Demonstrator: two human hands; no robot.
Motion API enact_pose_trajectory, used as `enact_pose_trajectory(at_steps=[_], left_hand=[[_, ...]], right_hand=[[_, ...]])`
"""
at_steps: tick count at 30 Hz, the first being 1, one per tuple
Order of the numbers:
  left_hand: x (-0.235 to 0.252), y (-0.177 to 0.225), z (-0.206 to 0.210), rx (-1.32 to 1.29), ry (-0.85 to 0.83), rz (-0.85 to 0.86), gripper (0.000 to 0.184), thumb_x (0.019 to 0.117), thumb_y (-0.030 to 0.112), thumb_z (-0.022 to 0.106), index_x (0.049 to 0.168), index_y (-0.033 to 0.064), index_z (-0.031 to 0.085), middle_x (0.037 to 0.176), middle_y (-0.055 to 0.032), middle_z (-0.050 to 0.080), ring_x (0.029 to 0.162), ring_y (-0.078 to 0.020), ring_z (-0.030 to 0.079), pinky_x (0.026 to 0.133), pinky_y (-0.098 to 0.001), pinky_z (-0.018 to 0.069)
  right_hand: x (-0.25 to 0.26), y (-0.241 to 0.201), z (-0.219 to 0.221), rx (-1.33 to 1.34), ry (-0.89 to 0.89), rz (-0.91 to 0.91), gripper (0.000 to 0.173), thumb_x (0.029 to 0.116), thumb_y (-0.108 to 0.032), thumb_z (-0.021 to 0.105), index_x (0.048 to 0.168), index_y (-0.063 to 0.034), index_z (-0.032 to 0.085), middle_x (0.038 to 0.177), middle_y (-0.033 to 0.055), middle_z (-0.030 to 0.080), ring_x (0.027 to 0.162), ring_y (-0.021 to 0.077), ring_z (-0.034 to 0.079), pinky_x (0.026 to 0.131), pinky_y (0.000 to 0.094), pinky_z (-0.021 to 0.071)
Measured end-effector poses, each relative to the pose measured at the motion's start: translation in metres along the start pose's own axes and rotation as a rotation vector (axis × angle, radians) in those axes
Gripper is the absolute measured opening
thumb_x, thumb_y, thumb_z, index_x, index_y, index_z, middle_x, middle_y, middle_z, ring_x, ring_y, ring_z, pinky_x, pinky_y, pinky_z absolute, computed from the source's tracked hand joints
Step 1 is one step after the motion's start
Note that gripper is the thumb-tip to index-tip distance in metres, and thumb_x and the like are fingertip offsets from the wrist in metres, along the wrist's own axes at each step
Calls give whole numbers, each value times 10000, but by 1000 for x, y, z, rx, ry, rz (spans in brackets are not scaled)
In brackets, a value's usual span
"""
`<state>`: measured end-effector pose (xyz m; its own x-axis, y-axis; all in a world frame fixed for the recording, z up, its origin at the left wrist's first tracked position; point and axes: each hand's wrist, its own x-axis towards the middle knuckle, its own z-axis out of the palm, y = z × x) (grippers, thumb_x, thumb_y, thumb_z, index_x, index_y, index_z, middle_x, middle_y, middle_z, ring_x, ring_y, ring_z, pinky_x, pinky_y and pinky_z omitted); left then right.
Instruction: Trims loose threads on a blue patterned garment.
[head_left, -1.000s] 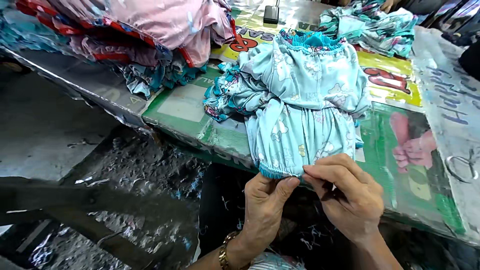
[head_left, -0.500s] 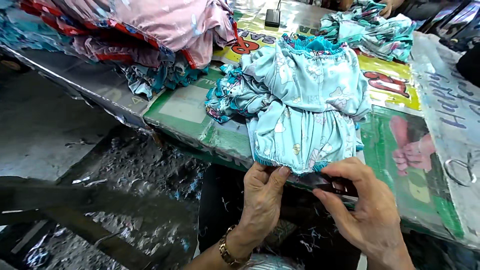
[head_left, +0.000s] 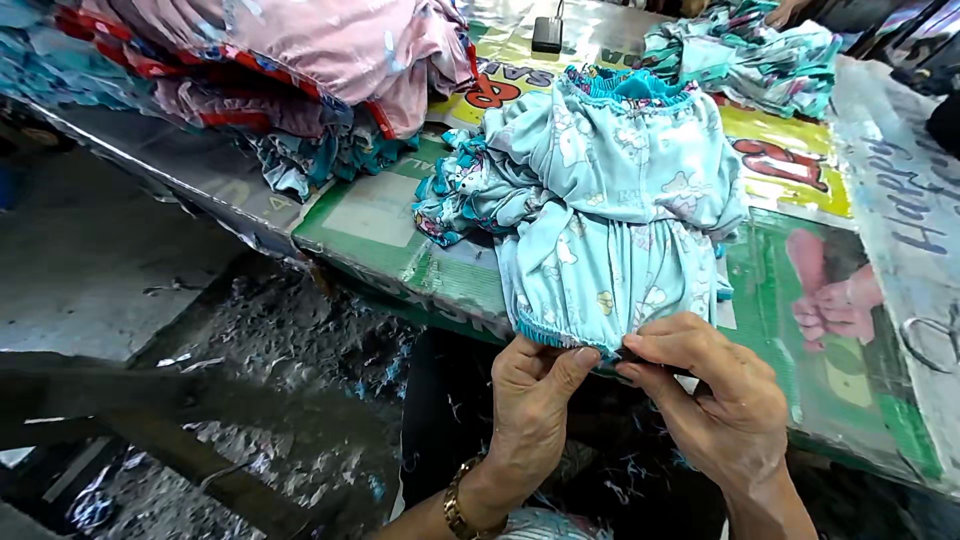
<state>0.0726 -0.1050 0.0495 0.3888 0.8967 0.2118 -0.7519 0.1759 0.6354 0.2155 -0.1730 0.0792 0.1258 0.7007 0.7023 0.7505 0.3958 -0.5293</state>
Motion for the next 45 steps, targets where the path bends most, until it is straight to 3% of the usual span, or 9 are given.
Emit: enact_pose_trajectory(at_steps=[15, 20, 26, 29, 31, 34, 36, 40, 45], left_hand=[[-1, -5, -7, 195, -88, 143, 190, 926, 53, 718, 1116, 51, 722, 1065, -19, 764, 984, -81, 728, 907, -274, 603], [-6, -1, -12, -27, 24, -104, 157, 1003, 164, 648, 1066, 34, 707, 1015, -111, 762, 942, -189, 757, 894, -379, 618], [-12, 11, -23, -138, 79, -270, 236, 1055, 169, 553, 1120, -28, 666, 1026, -207, 750, 945, -308, 765, 908, -481, 615], [-18, 7, -35, 463, -95, 110, 157, 994, 75, 633, 1147, 44, 649, 1054, -40, 742, 954, -130, 738, 877, -327, 626], [-12, 6, -45, 1008, -169, 541, 308, 954, 204, 734, 1217, 217, 574, 1198, 100, 598, 1153, -3, 570, 1007, -202, 481], [17, 17, -42, 1461, -271, 919, 331, 984, 328, 674, 1275, 284, 523, 1406, 62, 494, 1380, -124, 414, 1160, -408, 273], [40, 25, -33, 1441, -417, 963, 134, 1015, 211, 618, 1145, 179, 630, 1199, -6, 672, 1234, -130, 584, 1152, -478, 309], [65, 45, -16, 1102, -665, 569, 206, 1053, 189, 564, 989, 61, 712, 991, -24, 734, 1048, -95, 669, 1059, -340, 456], [72, 46, -4, 737, -467, 57, 198, 1056, 115, 516, 1200, 91, 651, 809, 35, 631, 701, -25, 598, 663, -184, 527]], right_hand=[[0, 0, 0, -25, -57, -2, 159, 1009, -248, 677, 1022, -91, 697, 926, 28, 708, 841, 27, 652, 705, 155, 494], [-2, 3, -5, 412, -72, 164, 197, 982, -242, 705, 1144, -136, 669, 1024, -80, 687, 894, -44, 635, 780, 112, 542], [-21, 10, 7, -438, -78, -75, 182, 994, -243, 629, 1080, -94, 686, 791, 85, 642, 629, 168, 588, 529, 284, 437], [-19, 8, -2, -430, -42, -82, 164, 1022, -227, 603, 1067, -99, 696, 820, 85, 631, 664, 140, 576, 567, 246, 435], [-13, 3, -12, -376, -39, -75, 167, 1009, -233, 629, 1080, -99, 700, 905, 87, 638, 746, 94, 581, 632, 185, 447], [-3, -1, -21, -347, -50, -82, 174, 994, -249, 651, 1072, -106, 712, 979, 95, 632, 773, 63, 569, 648, 154, 439], [5, 1, -26, -421, -42, -104, 163, 988, -239, 645, 1059, -114, 722, 980, 98, 676, 774, 87, 611, 634, 181, 462], [17, 14, -38, -589, -17, -61, 188, 943, -144, 632, 1075, -75, 746, 854, 97, 723, 724, 193, 661, 594, 328, 494], [22, 30, -50, 185, -63, 235, 162, 1060, -279, 532, 981, -193, 644, 861, -154, 609, 779, -106, 567, 705, 71, 475]])
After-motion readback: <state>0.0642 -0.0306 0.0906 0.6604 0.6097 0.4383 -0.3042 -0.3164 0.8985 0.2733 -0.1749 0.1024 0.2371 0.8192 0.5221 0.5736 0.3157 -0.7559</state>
